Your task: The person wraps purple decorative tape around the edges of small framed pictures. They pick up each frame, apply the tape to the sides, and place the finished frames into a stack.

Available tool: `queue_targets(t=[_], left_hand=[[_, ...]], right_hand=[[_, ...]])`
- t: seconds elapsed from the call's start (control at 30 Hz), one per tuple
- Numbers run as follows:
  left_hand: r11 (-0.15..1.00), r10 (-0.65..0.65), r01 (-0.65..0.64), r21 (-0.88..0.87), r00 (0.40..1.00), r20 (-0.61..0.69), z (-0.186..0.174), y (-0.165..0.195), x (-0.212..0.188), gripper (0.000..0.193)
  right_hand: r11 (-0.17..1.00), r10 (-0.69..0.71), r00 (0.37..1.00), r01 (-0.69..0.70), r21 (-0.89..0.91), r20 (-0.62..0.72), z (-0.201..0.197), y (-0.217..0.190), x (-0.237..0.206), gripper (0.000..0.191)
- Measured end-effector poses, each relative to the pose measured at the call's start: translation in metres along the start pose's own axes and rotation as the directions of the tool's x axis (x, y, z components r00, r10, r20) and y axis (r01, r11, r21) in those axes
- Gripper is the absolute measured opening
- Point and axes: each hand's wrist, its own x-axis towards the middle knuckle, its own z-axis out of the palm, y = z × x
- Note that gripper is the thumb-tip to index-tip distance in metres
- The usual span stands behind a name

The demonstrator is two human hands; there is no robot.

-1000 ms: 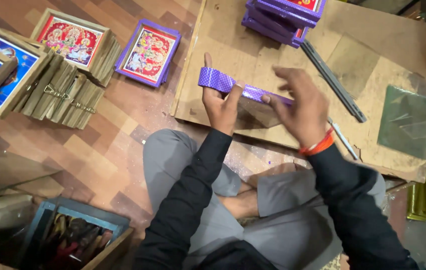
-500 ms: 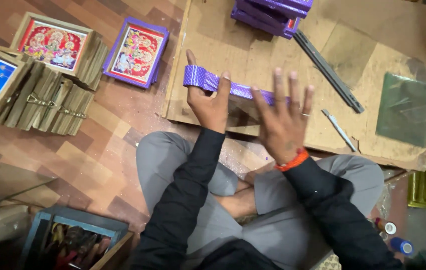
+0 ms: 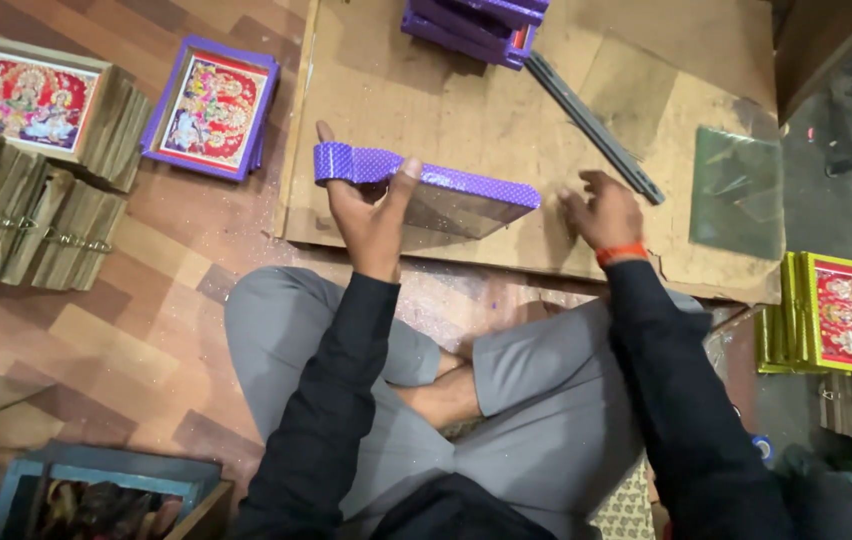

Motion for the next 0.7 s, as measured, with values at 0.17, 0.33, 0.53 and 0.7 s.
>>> queue_targets(t=[0.17, 0.33, 0.53, 0.7], left_hand=[[1.000, 0.000, -0.001, 0.015, 0.998, 0.062, -0.011, 0.010, -0.001, 0.112], [0.978, -0.041, 0.032, 0.207, 0.999, 0.036, -0.018, 0.027, -0.007, 0.115], [0.950, 0.019, -0.034, 0.310, 0.998, 0.052, -0.027, 0.038, -0.012, 0.118], [0.955, 0.025, -0.046, 0.293, 0.997, 0.072, -0.031, 0.037, -0.012, 0.122]], right_hand=[[0.946, -0.062, 0.997, 0.048, -0.321, -0.034, 0.025, -0.027, 0.038, 0.051], [0.969, -0.052, 0.999, 0.052, -0.242, 0.006, 0.036, -0.028, 0.043, 0.040], [0.967, -0.181, 0.972, 0.148, 0.208, 0.150, 0.022, -0.033, 0.062, 0.025], [0.421, -0.121, 0.992, 0.091, 0.903, -0.044, -0.044, -0.108, 0.061, 0.025]])
